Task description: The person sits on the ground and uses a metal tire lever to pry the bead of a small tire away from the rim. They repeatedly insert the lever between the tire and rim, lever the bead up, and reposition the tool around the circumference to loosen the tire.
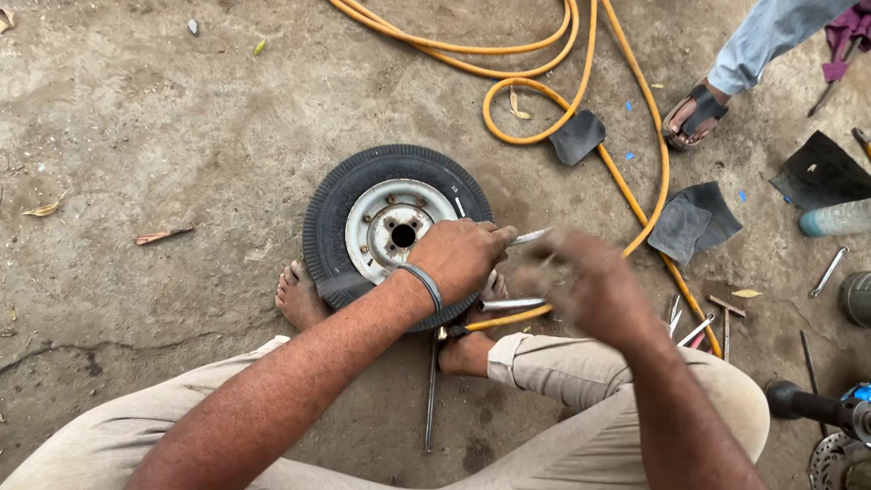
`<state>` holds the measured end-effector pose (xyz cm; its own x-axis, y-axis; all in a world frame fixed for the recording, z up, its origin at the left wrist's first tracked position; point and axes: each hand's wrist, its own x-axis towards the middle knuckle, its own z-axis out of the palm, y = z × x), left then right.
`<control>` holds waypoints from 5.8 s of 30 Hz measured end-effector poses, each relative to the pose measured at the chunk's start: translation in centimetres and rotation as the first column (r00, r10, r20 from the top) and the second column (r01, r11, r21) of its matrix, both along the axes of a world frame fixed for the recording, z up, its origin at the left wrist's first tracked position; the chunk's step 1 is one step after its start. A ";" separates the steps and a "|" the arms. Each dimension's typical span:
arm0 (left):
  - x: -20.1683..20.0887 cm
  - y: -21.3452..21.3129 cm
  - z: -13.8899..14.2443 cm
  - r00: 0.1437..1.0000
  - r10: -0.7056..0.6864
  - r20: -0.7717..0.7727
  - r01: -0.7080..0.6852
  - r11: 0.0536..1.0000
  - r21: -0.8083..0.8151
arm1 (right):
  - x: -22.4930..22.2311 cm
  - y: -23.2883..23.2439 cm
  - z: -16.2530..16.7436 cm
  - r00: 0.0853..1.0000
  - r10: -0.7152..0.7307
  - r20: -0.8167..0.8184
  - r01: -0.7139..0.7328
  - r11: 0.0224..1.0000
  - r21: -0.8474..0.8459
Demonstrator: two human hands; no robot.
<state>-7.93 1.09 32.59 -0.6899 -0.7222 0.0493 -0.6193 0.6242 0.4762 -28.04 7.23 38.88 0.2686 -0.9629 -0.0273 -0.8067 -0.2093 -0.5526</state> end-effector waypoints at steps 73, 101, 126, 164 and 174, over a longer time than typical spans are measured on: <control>1.9 -1.6 0.3 0.952 -0.108 -0.286 0.105 0.994 -0.026 | 2.8 -1.1 1.9 0.884 0.127 -0.451 0.065 0.920 0.385; 1.1 -2.2 -1.7 0.902 0.372 -0.221 -0.385 0.923 -0.017 | 8.2 1.3 -0.6 0.880 0.458 0.127 -0.463 0.767 0.444; 1.7 -3.1 -1.4 0.995 0.076 -0.072 -0.065 0.987 0.144 | 4.9 0.2 0.0 0.994 0.096 -0.050 -0.082 0.968 0.235; 2.3 -2.8 -2.0 0.999 0.036 -0.012 -0.034 0.994 0.102 | 4.8 0.2 -1.9 0.985 0.099 0.139 -0.109 0.992 0.069; 1.0 1.4 -0.9 0.971 0.240 -0.022 -0.233 0.914 -0.331 | 3.8 -3.6 -3.5 0.982 0.023 -0.185 -0.058 0.981 -0.188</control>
